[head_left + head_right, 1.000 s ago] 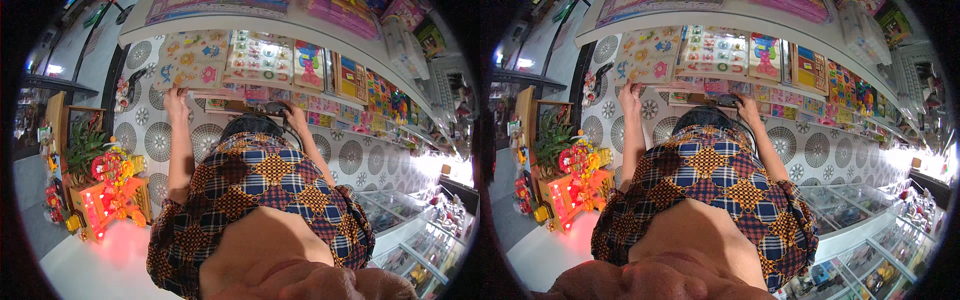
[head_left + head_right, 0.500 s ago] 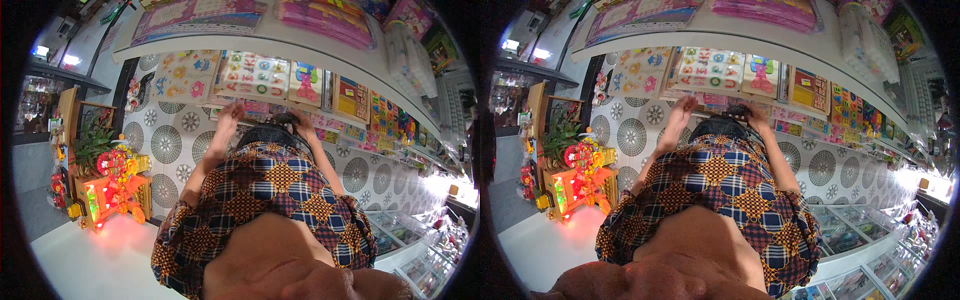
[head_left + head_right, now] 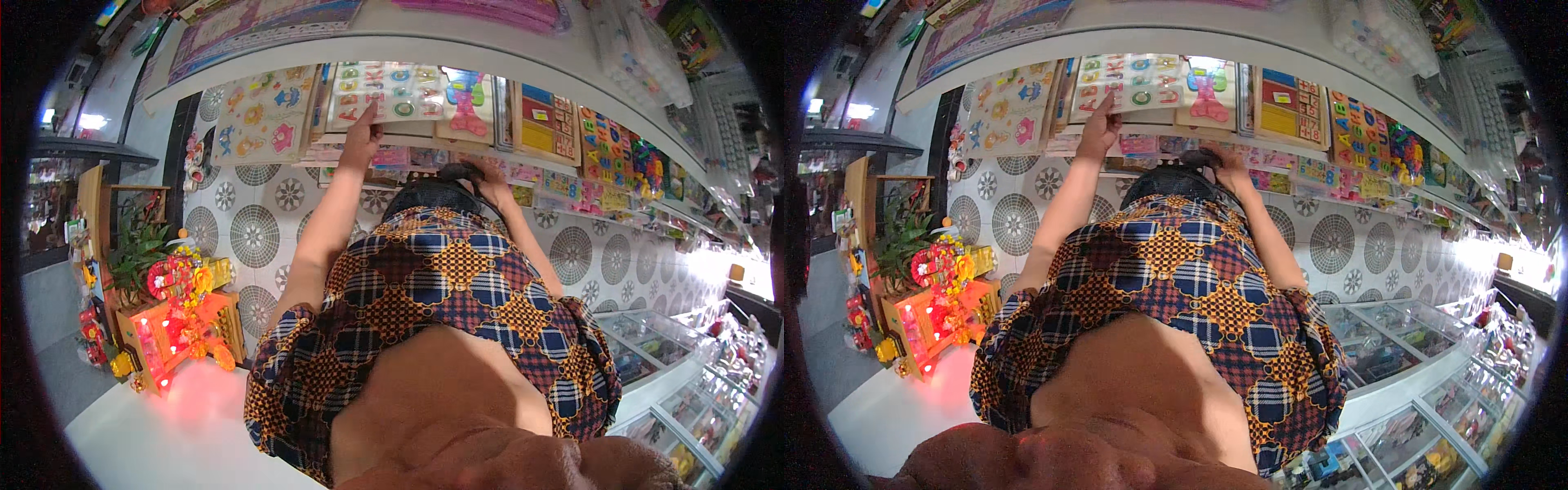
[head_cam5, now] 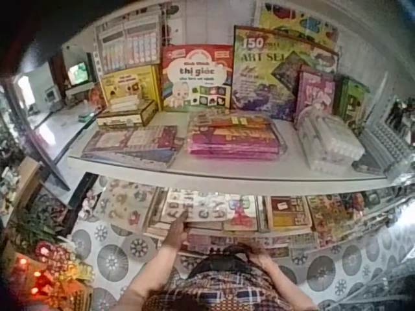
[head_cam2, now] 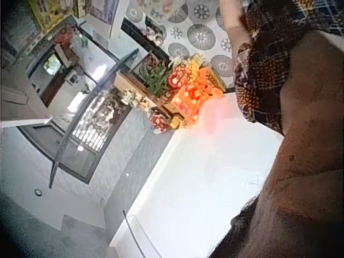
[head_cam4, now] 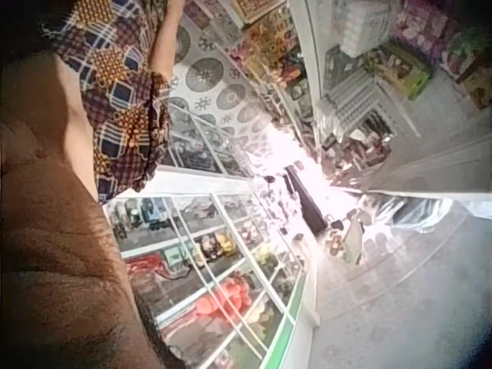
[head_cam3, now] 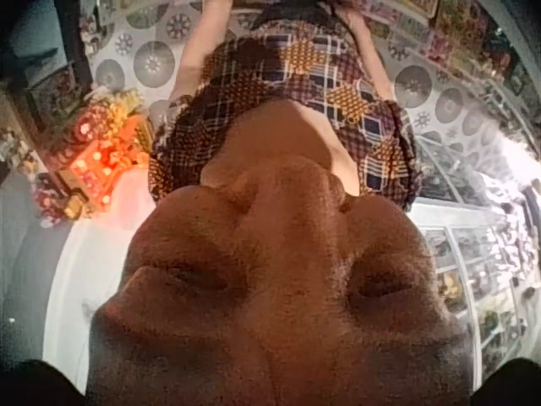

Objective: Using a cloth to wipe down shelves and organize books and puzzles in a store.

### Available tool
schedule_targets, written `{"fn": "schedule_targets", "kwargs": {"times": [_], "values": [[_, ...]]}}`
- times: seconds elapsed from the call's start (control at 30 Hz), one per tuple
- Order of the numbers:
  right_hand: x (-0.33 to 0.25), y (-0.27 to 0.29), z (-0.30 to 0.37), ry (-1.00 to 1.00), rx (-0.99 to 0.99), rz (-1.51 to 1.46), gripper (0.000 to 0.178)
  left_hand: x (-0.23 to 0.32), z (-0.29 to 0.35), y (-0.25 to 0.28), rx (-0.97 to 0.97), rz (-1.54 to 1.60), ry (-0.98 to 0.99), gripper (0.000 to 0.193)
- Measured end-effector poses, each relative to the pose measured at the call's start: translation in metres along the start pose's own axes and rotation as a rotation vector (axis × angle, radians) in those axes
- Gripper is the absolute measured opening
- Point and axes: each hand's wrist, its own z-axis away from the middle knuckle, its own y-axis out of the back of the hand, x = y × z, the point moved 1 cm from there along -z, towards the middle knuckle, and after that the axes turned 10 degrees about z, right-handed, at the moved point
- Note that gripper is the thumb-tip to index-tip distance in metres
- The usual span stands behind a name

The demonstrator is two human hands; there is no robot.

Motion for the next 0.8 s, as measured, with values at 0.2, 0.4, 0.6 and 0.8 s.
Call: {"fn": "schedule_targets", "kwargs": {"times": [0.2,0.4,0.6,0.8], "values": [[-0.013,0.005,0.008,-0.045,0.004,0.054,0.032,0.000,0.024,-0.026,-0.247,0.166,-0.060,0.024],[0.000,0.028,0.013,-0.101,0.285,-0.019,0.034,0.004,0.044,-0.023,-0.336,0.163,0.016,0.024],[-0.053,0.083,0.015,-0.315,0.933,-0.282,0.027,-0.011,0.092,-0.040,-0.408,-0.027,0.029,0.036],[-0.105,0.014,-0.010,0.190,0.416,-0.013,0.044,-0.024,0.100,-0.035,-0.414,-0.273,0.142,0.031]]}}
